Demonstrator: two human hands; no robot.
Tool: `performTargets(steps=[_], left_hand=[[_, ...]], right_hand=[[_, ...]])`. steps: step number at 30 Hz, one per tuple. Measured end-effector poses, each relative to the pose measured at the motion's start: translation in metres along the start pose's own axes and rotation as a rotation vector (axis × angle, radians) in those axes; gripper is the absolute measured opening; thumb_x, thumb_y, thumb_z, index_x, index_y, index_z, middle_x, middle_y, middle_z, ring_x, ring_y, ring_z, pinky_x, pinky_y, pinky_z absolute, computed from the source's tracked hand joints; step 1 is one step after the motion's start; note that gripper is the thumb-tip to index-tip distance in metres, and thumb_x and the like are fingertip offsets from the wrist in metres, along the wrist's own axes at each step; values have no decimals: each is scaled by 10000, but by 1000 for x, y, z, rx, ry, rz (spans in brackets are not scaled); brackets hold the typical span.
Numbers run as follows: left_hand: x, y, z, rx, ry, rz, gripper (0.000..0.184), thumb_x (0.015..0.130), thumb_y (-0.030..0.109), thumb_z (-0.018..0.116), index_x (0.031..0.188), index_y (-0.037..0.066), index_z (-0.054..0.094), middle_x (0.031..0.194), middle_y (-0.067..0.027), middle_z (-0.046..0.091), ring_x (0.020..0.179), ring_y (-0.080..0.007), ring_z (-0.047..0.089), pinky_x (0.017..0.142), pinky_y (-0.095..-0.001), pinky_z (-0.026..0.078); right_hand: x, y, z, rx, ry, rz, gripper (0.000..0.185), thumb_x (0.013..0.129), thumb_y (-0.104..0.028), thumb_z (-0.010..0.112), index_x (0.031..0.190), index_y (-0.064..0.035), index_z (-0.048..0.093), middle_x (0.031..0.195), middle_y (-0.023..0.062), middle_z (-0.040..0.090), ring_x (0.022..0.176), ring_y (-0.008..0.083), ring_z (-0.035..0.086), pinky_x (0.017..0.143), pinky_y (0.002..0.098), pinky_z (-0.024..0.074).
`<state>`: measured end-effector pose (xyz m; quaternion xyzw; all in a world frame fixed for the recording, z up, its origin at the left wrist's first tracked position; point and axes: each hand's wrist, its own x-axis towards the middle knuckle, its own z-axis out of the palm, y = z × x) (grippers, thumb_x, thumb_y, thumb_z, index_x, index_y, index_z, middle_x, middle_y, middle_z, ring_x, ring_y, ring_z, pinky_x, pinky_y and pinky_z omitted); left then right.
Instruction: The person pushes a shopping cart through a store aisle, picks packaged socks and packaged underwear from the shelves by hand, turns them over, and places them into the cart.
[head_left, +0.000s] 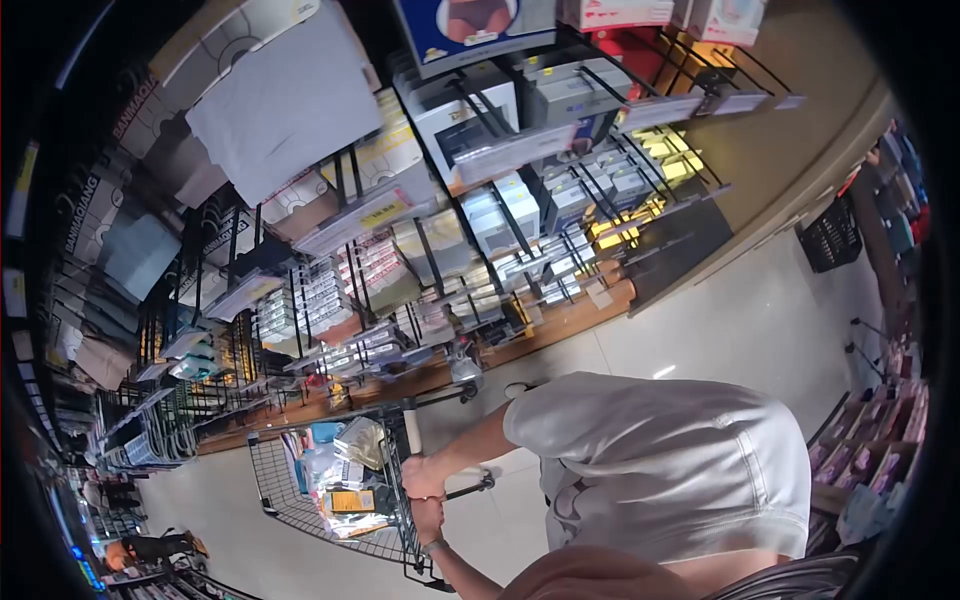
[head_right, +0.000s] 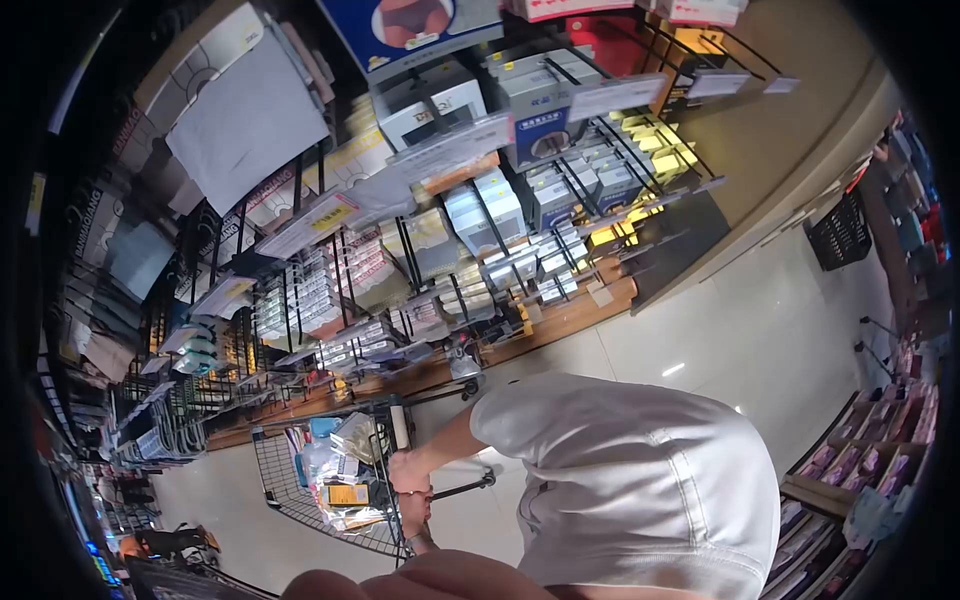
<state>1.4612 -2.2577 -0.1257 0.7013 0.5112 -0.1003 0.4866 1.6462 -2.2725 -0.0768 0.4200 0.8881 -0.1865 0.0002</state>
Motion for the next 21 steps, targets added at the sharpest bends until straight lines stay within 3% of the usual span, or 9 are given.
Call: performTargets(steps=[7, 9, 14, 21], left_hand=[[-27, -8, 42, 258, 168, 215, 301, 838, 264, 678, 691, 5, 638, 559, -141, 599, 442, -291, 569, 427, -426, 413], [-46, 6, 59, 333, 255, 217, 294, 839, 269, 670, 721, 0, 649, 600, -163, 612, 499, -320, 585, 470, -445, 433], [-102, 49, 110, 450, 447, 186, 296, 842, 281, 649, 795, -10, 675, 703, -218, 643, 643, -394, 624, 579, -492, 482], [-144, 78, 171, 462, 547, 135, 339, 846, 298, 621, 900, -25, 711, 846, -296, 686, 844, -498, 678, 730, -558, 550]], right_hand=[[-50, -39, 14, 11, 105, 60, 333, 640, -336, 831, 882, -110, 797, 960, 106, 772, 962, 299, 739, 818, 445, 596], [-67, -50, 18, -39, 117, 44, 320, 639, -353, 841, 853, -120, 796, 935, 102, 769, 939, 288, 742, 800, 448, 597], [-103, -75, 45, -65, 161, 92, 178, 697, -237, 705, 801, -109, 771, 885, 106, 763, 895, 311, 744, 773, 443, 597], [-170, -102, 56, -62, 176, 112, 178, 680, -223, 708, 792, -100, 769, 872, 107, 764, 879, 310, 746, 755, 444, 598]])
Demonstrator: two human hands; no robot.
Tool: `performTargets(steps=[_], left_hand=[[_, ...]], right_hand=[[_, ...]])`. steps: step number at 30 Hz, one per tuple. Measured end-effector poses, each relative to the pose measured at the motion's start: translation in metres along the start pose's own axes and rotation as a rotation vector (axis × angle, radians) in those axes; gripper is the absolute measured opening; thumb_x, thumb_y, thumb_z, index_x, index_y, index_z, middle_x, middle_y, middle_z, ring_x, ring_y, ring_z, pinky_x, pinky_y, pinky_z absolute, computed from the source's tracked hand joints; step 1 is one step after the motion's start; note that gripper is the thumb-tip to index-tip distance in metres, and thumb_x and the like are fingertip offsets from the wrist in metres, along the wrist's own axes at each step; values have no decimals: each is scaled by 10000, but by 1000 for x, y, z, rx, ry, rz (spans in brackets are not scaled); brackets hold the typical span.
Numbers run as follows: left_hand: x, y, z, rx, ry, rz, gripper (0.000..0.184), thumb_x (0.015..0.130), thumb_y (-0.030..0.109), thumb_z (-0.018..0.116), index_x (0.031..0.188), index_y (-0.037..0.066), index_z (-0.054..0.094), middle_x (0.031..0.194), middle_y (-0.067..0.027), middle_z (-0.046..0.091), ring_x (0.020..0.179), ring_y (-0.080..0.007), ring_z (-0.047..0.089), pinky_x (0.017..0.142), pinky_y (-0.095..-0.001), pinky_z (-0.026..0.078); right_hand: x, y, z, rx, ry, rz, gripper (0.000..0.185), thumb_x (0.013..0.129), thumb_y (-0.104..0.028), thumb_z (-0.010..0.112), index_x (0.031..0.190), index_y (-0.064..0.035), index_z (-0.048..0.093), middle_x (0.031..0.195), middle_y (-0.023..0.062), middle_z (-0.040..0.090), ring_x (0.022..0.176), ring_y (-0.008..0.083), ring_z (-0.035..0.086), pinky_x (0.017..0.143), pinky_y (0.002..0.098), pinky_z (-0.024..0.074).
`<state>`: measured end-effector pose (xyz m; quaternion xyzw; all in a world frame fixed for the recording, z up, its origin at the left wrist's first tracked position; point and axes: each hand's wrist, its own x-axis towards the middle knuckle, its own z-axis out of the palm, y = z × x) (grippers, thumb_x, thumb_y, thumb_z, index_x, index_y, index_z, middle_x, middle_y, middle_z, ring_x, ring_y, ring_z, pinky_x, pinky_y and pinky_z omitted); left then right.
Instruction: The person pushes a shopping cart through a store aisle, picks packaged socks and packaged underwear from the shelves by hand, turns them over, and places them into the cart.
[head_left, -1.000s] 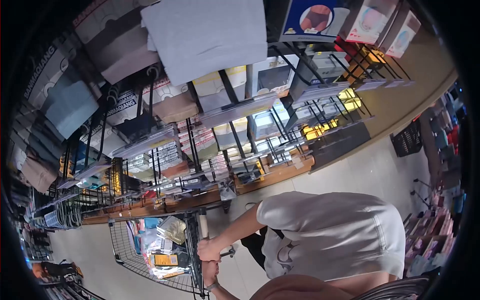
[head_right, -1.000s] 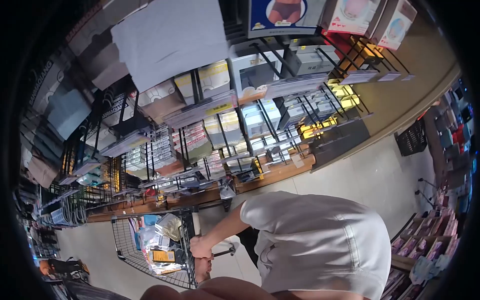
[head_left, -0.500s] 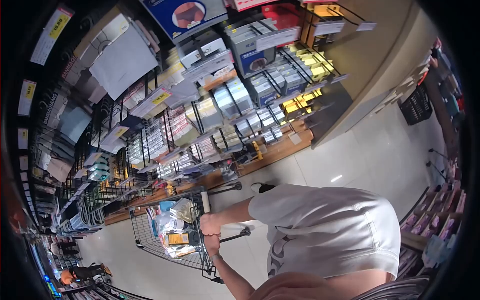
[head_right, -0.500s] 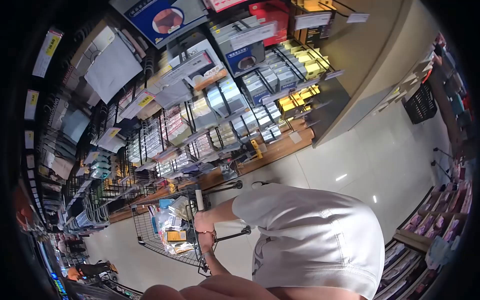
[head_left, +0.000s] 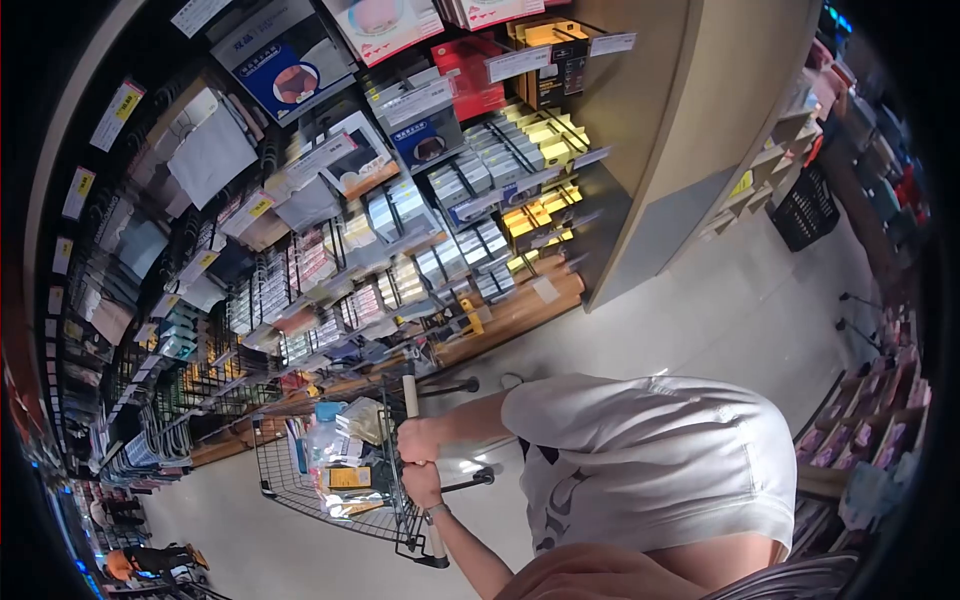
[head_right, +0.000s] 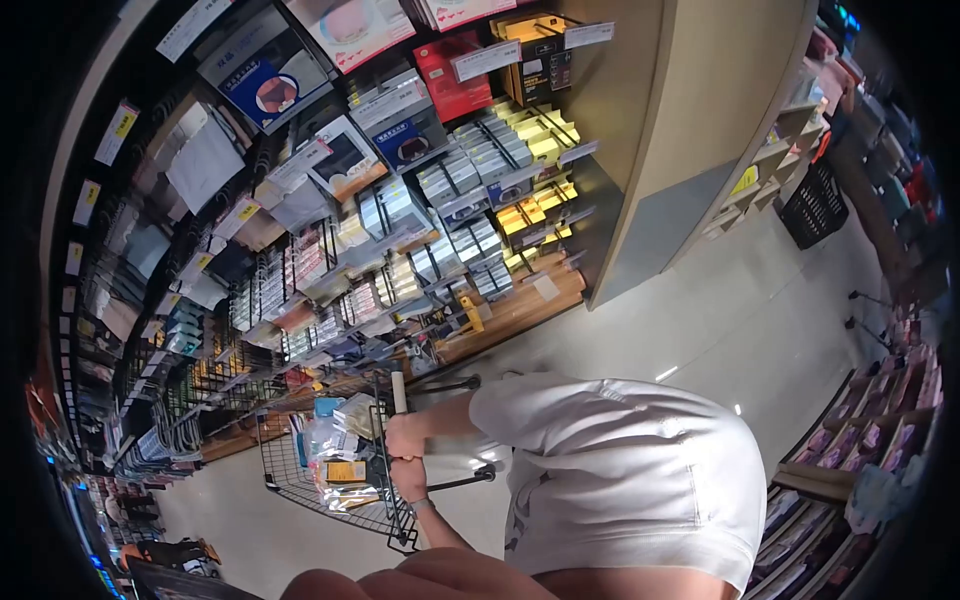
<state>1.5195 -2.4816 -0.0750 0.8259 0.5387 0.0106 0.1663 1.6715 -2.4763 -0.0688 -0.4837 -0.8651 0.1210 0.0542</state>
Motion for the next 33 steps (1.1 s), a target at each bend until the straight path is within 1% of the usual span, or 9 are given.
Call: performTargets(steps=[2, 6, 10, 15, 19, 22, 23, 26, 33], left_hand=[[-12, 9, 5, -32, 1, 21, 409, 878, 360, 624, 895, -34, 732, 844, -324, 663, 867, -511, 672, 734, -606, 536], [-45, 55, -3, -6, 21, -101, 388, 872, 351, 619, 923, -14, 742, 846, -306, 682, 852, -494, 691, 733, -573, 561], [-55, 56, 30, 23, -15, -140, 381, 868, 339, 613, 959, -7, 745, 886, -306, 690, 878, -490, 693, 759, -568, 564], [-86, 114, 18, -18, -40, -293, 372, 859, 326, 599, 972, 5, 749, 969, -304, 700, 944, -484, 686, 822, -567, 558], [-109, 157, 14, -17, -42, -277, 351, 846, 286, 575, 966, 7, 751, 952, -309, 700, 929, -490, 687, 831, -566, 563], [-114, 159, 43, 24, 44, -238, 306, 816, 300, 633, 889, 33, 765, 868, -266, 716, 833, -459, 711, 738, -543, 579], [-116, 161, 47, 1, 16, -251, 344, 847, 295, 585, 928, 6, 753, 905, -304, 703, 880, -499, 691, 786, -577, 566], [-124, 176, 58, 53, 59, -240, 281, 813, 297, 645, 871, 52, 770, 836, -248, 720, 807, -431, 724, 720, -519, 589], [-133, 184, 68, 28, 53, -135, 250, 818, 217, 635, 874, 7, 757, 837, -274, 709, 789, -447, 715, 715, -534, 585]], right_hand=[[-17, -2, 2, 8, 4, -1, 175, 671, -216, 715, 789, -99, 769, 860, 110, 763, 866, 313, 746, 744, 444, 600], [-48, -3, 4, 8, -1, -16, 140, 667, -213, 718, 752, -108, 754, 815, 108, 755, 824, 317, 746, 700, 453, 600], [-75, -6, 13, -9, -40, -15, 124, 673, -220, 712, 730, -115, 743, 799, 108, 750, 802, 314, 744, 667, 451, 595], [-110, 1, 30, 61, -29, -35, 149, 689, -225, 706, 774, -115, 759, 825, 98, 756, 831, 316, 743, 702, 444, 594], [-146, 0, 24, 60, -49, -24, 139, 675, -229, 708, 756, -126, 752, 817, 96, 754, 817, 313, 743, 693, 439, 594], [-164, 7, 22, 42, -40, -39, 137, 672, -236, 711, 750, -129, 747, 813, 92, 753, 815, 308, 743, 694, 438, 594], [-170, 6, 26, 46, -38, -37, 136, 675, -238, 710, 749, -129, 747, 809, 90, 752, 814, 307, 743, 695, 437, 595], [-190, 8, 29, 63, -10, -27, 119, 684, -235, 707, 734, -131, 739, 785, 90, 746, 798, 306, 741, 675, 439, 590], [-217, 13, 26, 57, 133, -71, 150, 664, -278, 705, 718, -138, 708, 693, 73, 707, 704, 313, 718, 599, 448, 558]])
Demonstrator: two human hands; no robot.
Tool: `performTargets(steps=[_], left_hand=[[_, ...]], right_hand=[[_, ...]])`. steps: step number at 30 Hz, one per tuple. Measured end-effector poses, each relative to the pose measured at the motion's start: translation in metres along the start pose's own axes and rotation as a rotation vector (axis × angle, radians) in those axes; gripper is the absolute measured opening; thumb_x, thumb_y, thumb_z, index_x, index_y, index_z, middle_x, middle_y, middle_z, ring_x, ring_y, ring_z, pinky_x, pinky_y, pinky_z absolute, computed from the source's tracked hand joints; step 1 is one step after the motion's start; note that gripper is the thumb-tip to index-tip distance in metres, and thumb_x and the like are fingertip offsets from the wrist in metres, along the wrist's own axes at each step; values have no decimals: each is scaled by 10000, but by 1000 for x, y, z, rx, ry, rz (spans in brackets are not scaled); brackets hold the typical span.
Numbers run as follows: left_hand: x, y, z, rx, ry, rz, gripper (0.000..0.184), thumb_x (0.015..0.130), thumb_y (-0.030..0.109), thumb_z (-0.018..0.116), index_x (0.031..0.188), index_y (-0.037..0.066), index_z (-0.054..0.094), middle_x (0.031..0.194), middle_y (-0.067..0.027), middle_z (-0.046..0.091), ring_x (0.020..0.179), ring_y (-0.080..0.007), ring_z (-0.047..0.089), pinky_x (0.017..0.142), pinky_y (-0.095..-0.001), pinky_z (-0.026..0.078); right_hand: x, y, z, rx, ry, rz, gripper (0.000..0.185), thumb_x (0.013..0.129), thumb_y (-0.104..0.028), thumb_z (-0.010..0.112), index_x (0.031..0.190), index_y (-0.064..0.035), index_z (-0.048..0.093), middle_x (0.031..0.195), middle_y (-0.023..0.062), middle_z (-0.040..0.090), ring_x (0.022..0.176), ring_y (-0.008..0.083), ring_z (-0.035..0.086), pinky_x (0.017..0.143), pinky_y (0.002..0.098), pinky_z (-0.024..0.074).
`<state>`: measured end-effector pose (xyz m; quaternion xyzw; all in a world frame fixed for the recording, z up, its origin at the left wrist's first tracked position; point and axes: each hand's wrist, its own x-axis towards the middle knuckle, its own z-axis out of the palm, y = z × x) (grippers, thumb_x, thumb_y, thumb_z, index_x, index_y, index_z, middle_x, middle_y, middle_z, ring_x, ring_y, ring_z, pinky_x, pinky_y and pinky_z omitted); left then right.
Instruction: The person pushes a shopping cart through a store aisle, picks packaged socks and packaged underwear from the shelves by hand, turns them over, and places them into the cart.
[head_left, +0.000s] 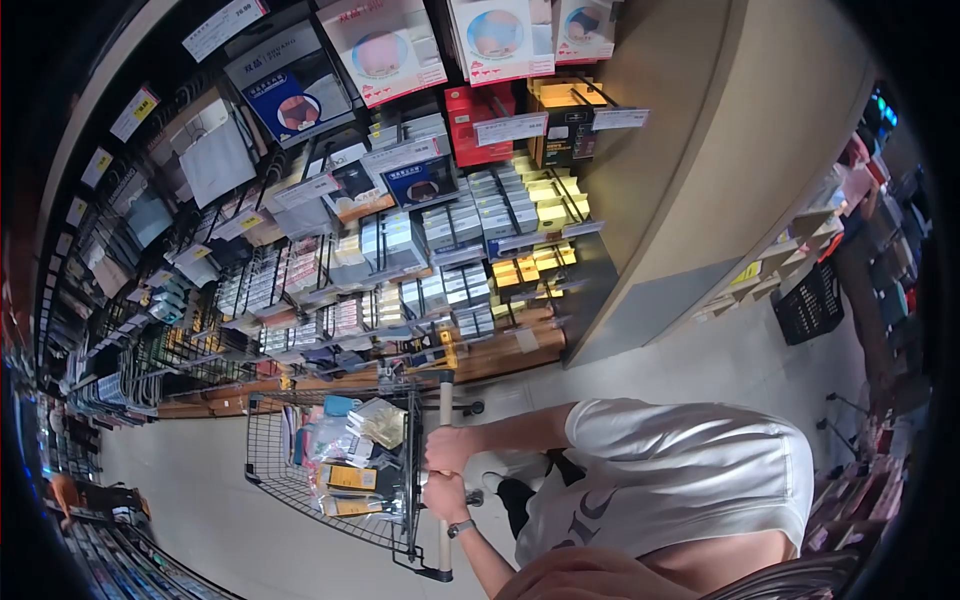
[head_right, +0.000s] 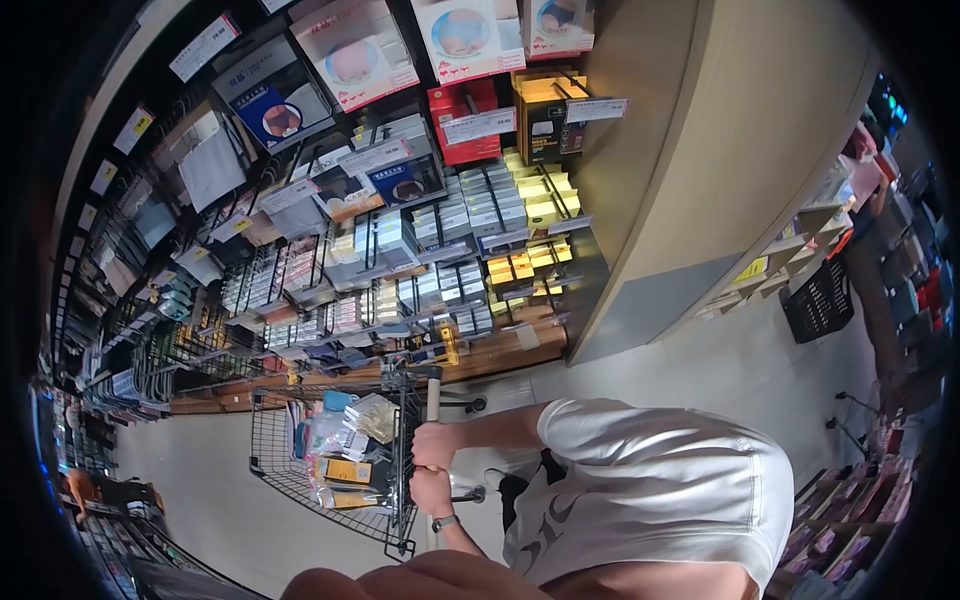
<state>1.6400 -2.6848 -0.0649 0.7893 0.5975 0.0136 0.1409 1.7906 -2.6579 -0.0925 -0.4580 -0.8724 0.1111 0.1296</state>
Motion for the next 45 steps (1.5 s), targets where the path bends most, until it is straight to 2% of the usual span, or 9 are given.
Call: performTargets(steps=[11, 15, 16, 20, 23, 31, 35, 41, 45], left_hand=[[-4, -27, -3, -124, 32, 200, 291, 864, 238, 697, 1087, 94, 579, 804, -218, 710, 775, -448, 698, 646, -558, 538], [-4, -28, -36, -336, 124, 365, 339, 806, 129, 712, 1095, 35, 563, 1017, -215, 594, 961, -420, 605, 798, -528, 492], [-3, -28, -44, -337, 168, 423, 359, 800, 126, 713, 1108, 20, 563, 1049, -214, 574, 996, -420, 585, 833, -525, 482], [10, -47, -30, -488, 232, 514, 516, 799, 121, 709, 1261, -28, 533, 1252, -244, 495, 1178, -437, 482, 988, -536, 421], [24, -32, -35, -610, 179, 496, 586, 791, 52, 718, 1324, -44, 495, 1458, -284, 370, 1356, -483, 360, 1116, -582, 323], [133, 140, -121, -815, 187, 867, 891, 759, 27, 781, 1515, 14, 308, 1645, -311, 134, 1532, -490, 125, 1223, -576, 167], [209, 243, -171, -900, 98, 1017, 1015, 829, 113, 796, 1612, 38, 155, 1702, -208, 73, 1570, -364, 103, 1264, -482, 115], [325, 373, -194, -1071, 45, 1114, 994, 837, 132, 820, 1595, -18, 196, 1658, -225, 218, 1530, -352, 242, 1253, -445, 185], [358, 406, -191, -822, 342, 1282, 1049, 790, 160, 849, 1588, -23, 191, 1624, -259, 273, 1488, -396, 296, 1227, -477, 230]], right_hand=[[0, -7, 18, -143, 212, -45, 259, 673, -289, 735, 846, -155, 598, 624, 1, 610, 646, 284, 662, 586, 441, 514], [-2, -44, 16, -176, 293, 345, 502, 650, -237, 796, 1092, -103, 598, 1194, 123, 621, 1227, 272, 547, 987, 414, 477], [-9, -61, 8, -123, 296, 405, 656, 653, -169, 803, 1249, -63, 549, 1392, 170, 479, 1357, 354, 407, 1122, 440, 386], [-40, -109, -32, 487, 353, 853, 793, 766, -246, 808, 1455, -78, 453, 1504, 244, 335, 1430, 438, 275, 1196, 514, 288], [-86, -75, -41, 526, 443, 876, 801, 792, -327, 801, 1482, -98, 465, 1542, 211, 290, 1428, 453, 243, 1194, 528, 273], [-104, 15, -194, 89, 962, 1017, 1034, 682, -359, 907, 1531, -102, 374, 1602, 225, 198, 1469, 487, 157, 1193, 607, 209], [-115, 106, -259, -135, 1217, 931, 1212, 672, -444, 920, 1592, -78, 221, 1617, 261, 167, 1498, 495, 145, 1207, 611, 208], [-109, 222, -358, 52, 1381, 738, 1196, 674, -395, 938, 1584, -38, 247, 1605, 211, 270, 1500, 398, 249, 1226, 497, 241], [-99, 297, -376, 44, 1485, 667, 1216, 667, -386, 933, 1562, 21, 217, 1547, 271, 330, 1466, 430, 292, 1195, 503, 275]])
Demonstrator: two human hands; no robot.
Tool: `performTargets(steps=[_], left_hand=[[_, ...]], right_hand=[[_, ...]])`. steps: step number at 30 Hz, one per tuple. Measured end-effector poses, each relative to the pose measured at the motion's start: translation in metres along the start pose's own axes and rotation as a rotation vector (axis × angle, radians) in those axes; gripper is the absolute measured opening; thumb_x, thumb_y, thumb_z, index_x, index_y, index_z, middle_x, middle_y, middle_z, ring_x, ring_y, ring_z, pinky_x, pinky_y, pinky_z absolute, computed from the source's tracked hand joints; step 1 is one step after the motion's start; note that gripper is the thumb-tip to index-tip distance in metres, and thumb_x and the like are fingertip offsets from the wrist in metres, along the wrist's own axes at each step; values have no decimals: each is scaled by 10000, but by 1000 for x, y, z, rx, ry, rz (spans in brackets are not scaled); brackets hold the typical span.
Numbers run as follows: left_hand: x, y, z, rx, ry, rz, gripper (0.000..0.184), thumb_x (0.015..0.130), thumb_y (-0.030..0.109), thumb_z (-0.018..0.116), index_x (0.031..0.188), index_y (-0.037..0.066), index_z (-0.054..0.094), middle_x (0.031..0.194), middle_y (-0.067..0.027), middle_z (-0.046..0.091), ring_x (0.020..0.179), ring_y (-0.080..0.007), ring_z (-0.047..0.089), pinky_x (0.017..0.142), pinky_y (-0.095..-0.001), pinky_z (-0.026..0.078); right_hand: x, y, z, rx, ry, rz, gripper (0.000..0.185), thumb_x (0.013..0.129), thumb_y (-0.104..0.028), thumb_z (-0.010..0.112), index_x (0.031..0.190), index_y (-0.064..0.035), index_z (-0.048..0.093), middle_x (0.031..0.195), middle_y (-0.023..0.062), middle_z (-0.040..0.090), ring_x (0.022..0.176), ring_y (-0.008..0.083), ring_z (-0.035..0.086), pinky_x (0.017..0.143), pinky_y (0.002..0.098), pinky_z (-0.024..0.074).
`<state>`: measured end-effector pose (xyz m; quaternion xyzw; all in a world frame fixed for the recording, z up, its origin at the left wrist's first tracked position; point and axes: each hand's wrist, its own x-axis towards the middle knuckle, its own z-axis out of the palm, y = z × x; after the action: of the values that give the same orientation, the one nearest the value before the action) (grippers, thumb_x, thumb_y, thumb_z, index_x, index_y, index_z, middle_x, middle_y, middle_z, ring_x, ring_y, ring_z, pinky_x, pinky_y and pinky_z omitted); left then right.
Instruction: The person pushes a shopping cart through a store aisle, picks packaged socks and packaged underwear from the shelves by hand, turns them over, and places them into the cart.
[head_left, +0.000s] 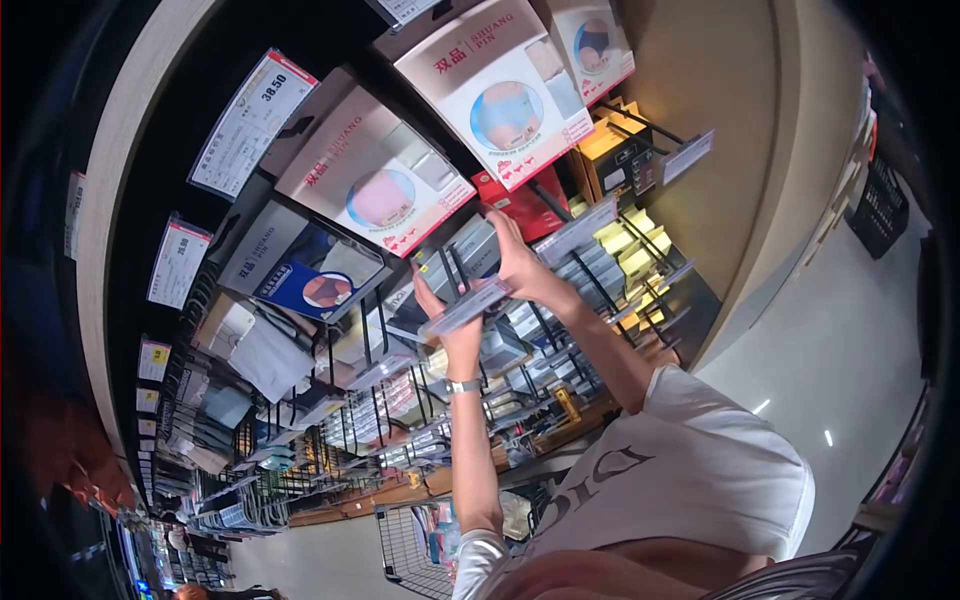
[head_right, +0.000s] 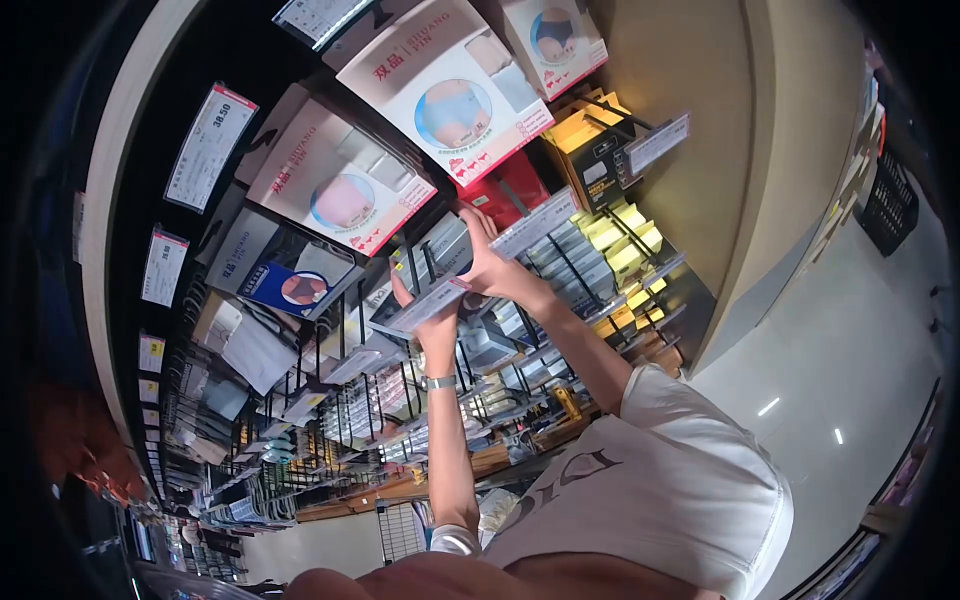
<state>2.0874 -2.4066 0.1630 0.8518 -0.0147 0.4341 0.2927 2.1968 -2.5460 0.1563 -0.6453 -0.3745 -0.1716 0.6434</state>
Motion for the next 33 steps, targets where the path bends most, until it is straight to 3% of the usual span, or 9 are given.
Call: performTargets(steps=[6, 7, 11, 17, 19, 22, 25, 28, 33], left_hand=[[19, 5, 22, -149, 57, -227, 1074, 793, 185, 877, 1581, -17, 175, 1509, -233, 417, 1345, -342, 468, 1154, -403, 326], [22, 1, 28, -390, 98, -304, 852, 799, 182, 872, 1470, -22, 388, 1319, -177, 565, 1182, -296, 550, 1075, -399, 392], [17, -65, 40, -517, -62, -438, 367, 849, 224, 824, 1049, -3, 617, 1008, -103, 645, 921, -250, 590, 872, -417, 482], [-6, -132, 56, -511, -28, -617, 612, 891, 382, 791, 1305, -8, 567, 1194, -152, 661, 1033, -263, 649, 909, -400, 524], [2, -93, 47, -581, -148, -698, 615, 960, 418, 712, 1363, 1, 509, 1263, -152, 641, 1115, -255, 646, 977, -395, 518], [-4, -97, 53, -806, 31, -784, 628, 995, 501, 615, 1373, 9, 520, 1291, -150, 629, 1184, -259, 612, 1056, -415, 457], [-5, -96, 57, -945, 140, -872, 719, 1029, 624, 446, 1428, 28, 488, 1388, -151, 571, 1300, -284, 533, 1157, -453, 345], [-8, -121, 60, -899, 137, -745, 754, 1019, 646, 439, 1445, 25, 461, 1417, -157, 546, 1317, -294, 516, 1156, -458, 346], [-5, -120, 55, -750, -6, -644, 875, 977, 721, 424, 1484, 9, 412, 1455, -171, 513, 1334, -311, 513, 1142, -460, 368]], right_hand=[[23, 45, 12, 248, -51, 188, 1181, 702, -300, 926, 1590, -14, 202, 1516, 264, 393, 1432, 366, 389, 1187, 446, 315], [25, 52, 15, 294, -67, 209, 1175, 712, -302, 923, 1593, -15, 201, 1519, 259, 396, 1433, 355, 393, 1189, 438, 314], [29, 60, 8, 151, -166, 286, 1198, 718, -340, 926, 1599, -5, 187, 1561, 263, 353, 1474, 335, 345, 1203, 414, 292], [31, 41, -8, 179, -188, 231, 1215, 714, -412, 912, 1604, -19, 184, 1585, 285, 318, 1493, 390, 303, 1225, 455, 253], [31, 40, -9, 161, -187, 208, 1214, 721, -434, 899, 1602, -13, 177, 1600, 287, 282, 1508, 410, 252, 1238, 478, 211], [27, 62, 6, 6, -58, 103, 1221, 663, -520, 904, 1570, -14, 262, 1535, 269, 389, 1464, 392, 338, 1194, 503, 296], [23, 80, 17, 90, -90, 183, 1279, 655, -578, 890, 1590, -5, 232, 1617, 279, 258, 1528, 443, 180, 1233, 544, 212], [31, 61, -6, 16, -298, 303, 1305, 681, -622, 845, 1606, -8, 159, 1636, 289, 148, 1541, 447, 69, 1259, 493, 158], [30, 57, -21, 72, -246, 235, 1307, 675, -626, 838, 1574, 51, 173, 1567, 353, 283, 1475, 510, 246, 1225, 522, 232]])
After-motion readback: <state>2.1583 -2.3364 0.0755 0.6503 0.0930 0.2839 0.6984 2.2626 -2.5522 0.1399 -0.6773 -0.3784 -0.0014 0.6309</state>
